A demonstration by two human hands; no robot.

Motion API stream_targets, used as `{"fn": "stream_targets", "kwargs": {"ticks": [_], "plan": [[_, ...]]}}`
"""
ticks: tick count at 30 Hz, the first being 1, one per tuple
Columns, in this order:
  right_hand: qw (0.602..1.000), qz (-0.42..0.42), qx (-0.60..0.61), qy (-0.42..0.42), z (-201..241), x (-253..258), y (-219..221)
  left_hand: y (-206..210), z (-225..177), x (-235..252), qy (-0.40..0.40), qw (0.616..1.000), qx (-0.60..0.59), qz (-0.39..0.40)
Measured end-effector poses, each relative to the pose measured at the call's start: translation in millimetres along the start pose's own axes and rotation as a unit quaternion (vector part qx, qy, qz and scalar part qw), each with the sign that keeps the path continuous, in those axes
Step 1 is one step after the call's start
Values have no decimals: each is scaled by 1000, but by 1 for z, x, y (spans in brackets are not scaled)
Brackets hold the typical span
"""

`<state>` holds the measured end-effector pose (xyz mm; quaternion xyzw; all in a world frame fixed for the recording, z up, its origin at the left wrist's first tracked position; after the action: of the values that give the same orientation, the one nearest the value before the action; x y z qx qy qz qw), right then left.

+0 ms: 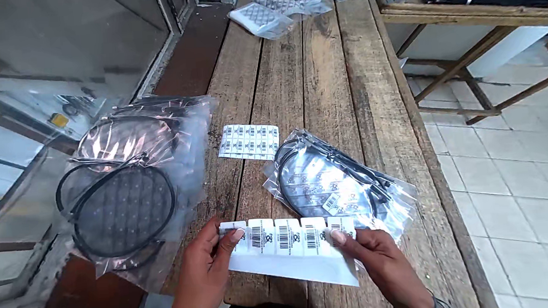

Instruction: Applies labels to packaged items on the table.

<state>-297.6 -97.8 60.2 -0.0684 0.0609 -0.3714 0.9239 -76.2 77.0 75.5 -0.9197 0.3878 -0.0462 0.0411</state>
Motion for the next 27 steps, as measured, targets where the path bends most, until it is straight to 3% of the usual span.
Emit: {"fn": "stream_targets", "kwargs": {"ticks": [5, 12, 17, 20, 22, 24, 26, 27], "plan": [[999, 34, -7, -21, 8, -3, -3, 0, -6, -10, 50, 998, -24, -3], [999, 53, 10, 0, 10, -5, 1, -6, -7, -16, 30, 997, 8, -74], [968, 155, -181, -73, 19, 18, -14, -15, -4, -18, 126, 992, 9, -25], [939, 239, -218, -116, 38, 28, -12, -16, -4, -19, 120, 992, 29, -6], [922, 251, -262, -135, 44, 27, -5, -20, 0, -20, 38, 997, 65, -4], [889, 200, -352, -212, 54, 25, 4, -21, 14, -16, -127, 989, 72, 13], [838, 127, -431, -310, 77, 21, 23, -17, 42, -18, -308, 950, 1, 51], [832, 113, -418, -346, 92, 17, 36, -14, 57, -24, -371, 926, -41, 63]]}}
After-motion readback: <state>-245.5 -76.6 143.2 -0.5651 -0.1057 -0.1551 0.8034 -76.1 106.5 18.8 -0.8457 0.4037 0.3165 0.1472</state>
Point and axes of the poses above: each hand's wrist, its own x-axis towards the middle knuckle, its own y-axis out of the palm, z = x × y, the point moved 3 cm from there along x, towards the middle knuckle, and after that the axes turned 8 degrees about -x, right-handed, at the moved point
